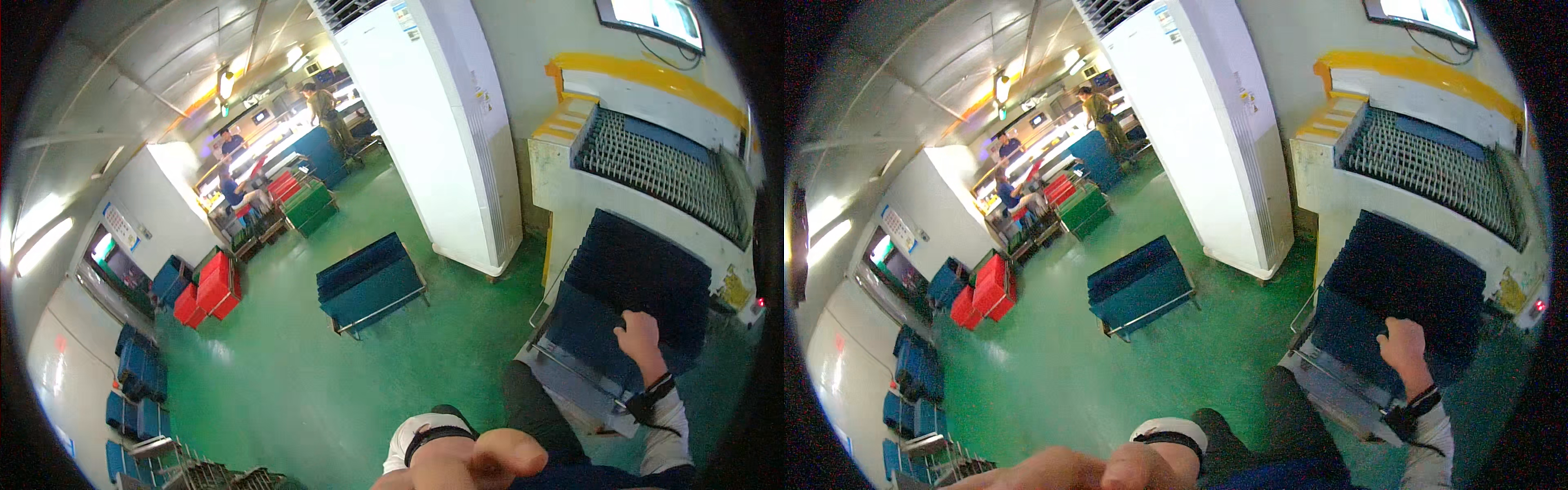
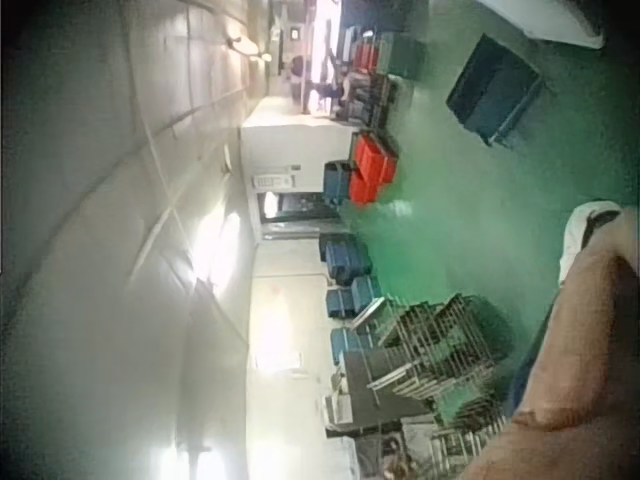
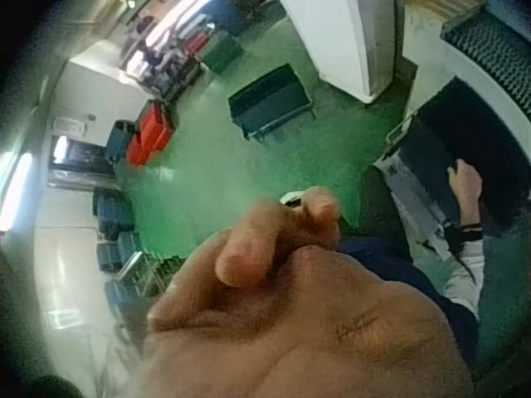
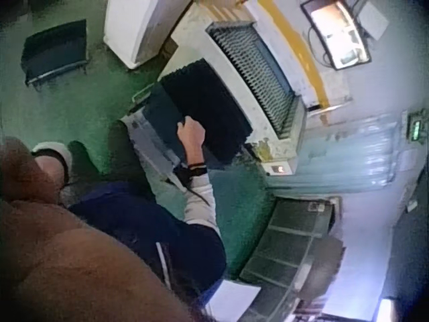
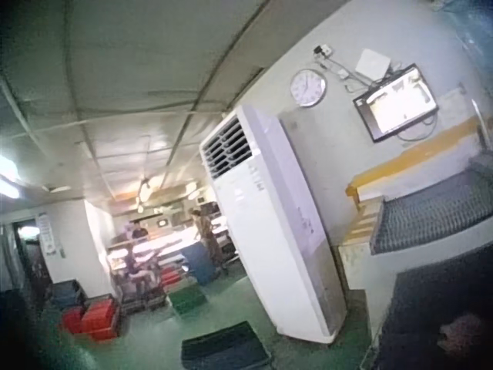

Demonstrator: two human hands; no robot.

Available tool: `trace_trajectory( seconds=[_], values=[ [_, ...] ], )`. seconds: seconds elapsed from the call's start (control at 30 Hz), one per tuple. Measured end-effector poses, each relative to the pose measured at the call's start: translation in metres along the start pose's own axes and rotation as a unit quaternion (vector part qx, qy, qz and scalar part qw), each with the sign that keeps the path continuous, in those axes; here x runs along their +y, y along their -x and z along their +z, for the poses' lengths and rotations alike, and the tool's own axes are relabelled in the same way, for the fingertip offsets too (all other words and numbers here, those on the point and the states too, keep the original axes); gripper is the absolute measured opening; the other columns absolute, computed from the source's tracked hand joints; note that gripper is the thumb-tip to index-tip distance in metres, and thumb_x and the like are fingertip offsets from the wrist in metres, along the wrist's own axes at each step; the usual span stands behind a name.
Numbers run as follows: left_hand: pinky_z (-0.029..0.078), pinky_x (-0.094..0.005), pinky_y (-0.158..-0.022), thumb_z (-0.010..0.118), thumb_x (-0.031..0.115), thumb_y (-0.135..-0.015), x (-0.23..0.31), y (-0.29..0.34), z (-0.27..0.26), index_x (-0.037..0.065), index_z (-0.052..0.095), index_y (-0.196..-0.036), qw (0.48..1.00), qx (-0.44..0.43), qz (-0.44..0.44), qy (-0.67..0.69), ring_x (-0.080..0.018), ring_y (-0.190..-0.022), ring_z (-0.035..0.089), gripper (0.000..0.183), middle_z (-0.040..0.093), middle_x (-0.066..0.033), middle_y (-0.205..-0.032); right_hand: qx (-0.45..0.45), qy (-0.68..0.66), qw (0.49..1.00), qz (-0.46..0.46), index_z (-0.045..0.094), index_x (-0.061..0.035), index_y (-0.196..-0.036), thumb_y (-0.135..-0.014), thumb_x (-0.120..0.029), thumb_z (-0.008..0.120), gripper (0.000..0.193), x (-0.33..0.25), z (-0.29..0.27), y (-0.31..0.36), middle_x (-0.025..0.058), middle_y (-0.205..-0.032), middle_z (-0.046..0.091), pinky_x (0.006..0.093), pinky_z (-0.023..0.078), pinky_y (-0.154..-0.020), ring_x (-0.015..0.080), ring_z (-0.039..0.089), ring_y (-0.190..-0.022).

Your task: Manually handling and stacking metal sheets within a fabrication facility.

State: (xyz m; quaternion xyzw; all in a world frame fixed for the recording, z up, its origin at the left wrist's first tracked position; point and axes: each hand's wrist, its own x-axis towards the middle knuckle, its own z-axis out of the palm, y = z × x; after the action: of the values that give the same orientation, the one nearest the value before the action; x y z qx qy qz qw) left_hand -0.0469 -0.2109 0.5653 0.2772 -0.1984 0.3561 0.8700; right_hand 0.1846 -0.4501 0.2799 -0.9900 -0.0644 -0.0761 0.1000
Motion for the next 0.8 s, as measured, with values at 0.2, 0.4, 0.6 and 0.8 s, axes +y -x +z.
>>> trace_trajectory(
  seconds=[0.2, 0.4, 0.6, 0.8],
  values=[
    [0.028, -0.0493, -0.095, 0.055, 0.028, -0.083, -0.016, 0.006, -0.001, 0.021, 0.063, -0.086, 0.998, -0.038, 0.041, 0.041, -0.0213, -0.096, 0.050, 0.011, 0.059, 0.0097, -0.089, -0.001, 0.014, 1.000, 0.010, 0.061, -0.0036, -0.082, -0.065, -0.023, 0.068, 0.027, 0.002, -0.007, 0.002, 0.0170, -0.077, 0.061, 0.0429, 0.045, -0.069, 0.0336, 0.059, -0.078],
    [0.024, -0.0567, -0.096, 0.054, 0.030, -0.083, -0.029, 0.002, 0.003, 0.024, 0.065, -0.090, 0.986, -0.032, 0.162, 0.017, -0.0245, -0.098, 0.050, 0.014, 0.060, 0.0116, -0.093, 0.006, -0.015, 1.000, -0.013, 0.062, -0.0027, -0.082, -0.064, -0.022, 0.069, 0.028, -0.012, 0.008, -0.003, 0.0174, -0.077, 0.061, 0.0424, 0.046, -0.069, 0.0344, 0.059, -0.078],
    [0.025, -0.0550, -0.097, 0.055, 0.029, -0.081, -0.017, 0.016, -0.017, 0.025, 0.065, -0.093, 0.988, -0.069, 0.133, -0.034, -0.0261, -0.097, 0.052, 0.016, 0.060, 0.0110, -0.095, -0.003, 0.006, 1.000, 0.014, 0.062, -0.0029, -0.087, -0.065, -0.022, 0.069, 0.030, -0.007, -0.011, 0.004, 0.0172, -0.078, 0.062, 0.0416, 0.046, -0.070, 0.0339, 0.059, -0.079],
    [0.026, -0.0527, -0.099, 0.057, 0.025, -0.079, -0.035, -0.001, -0.016, 0.024, 0.064, -0.091, 0.981, -0.080, 0.178, 0.005, -0.0259, -0.093, 0.055, 0.014, 0.061, 0.0092, -0.094, -0.003, 0.011, 1.000, 0.002, 0.062, -0.0034, -0.086, -0.065, -0.023, 0.069, 0.029, -0.011, -0.005, 0.001, 0.0174, -0.080, 0.062, 0.0423, 0.045, -0.071, 0.0339, 0.059, -0.080]
  ],
)
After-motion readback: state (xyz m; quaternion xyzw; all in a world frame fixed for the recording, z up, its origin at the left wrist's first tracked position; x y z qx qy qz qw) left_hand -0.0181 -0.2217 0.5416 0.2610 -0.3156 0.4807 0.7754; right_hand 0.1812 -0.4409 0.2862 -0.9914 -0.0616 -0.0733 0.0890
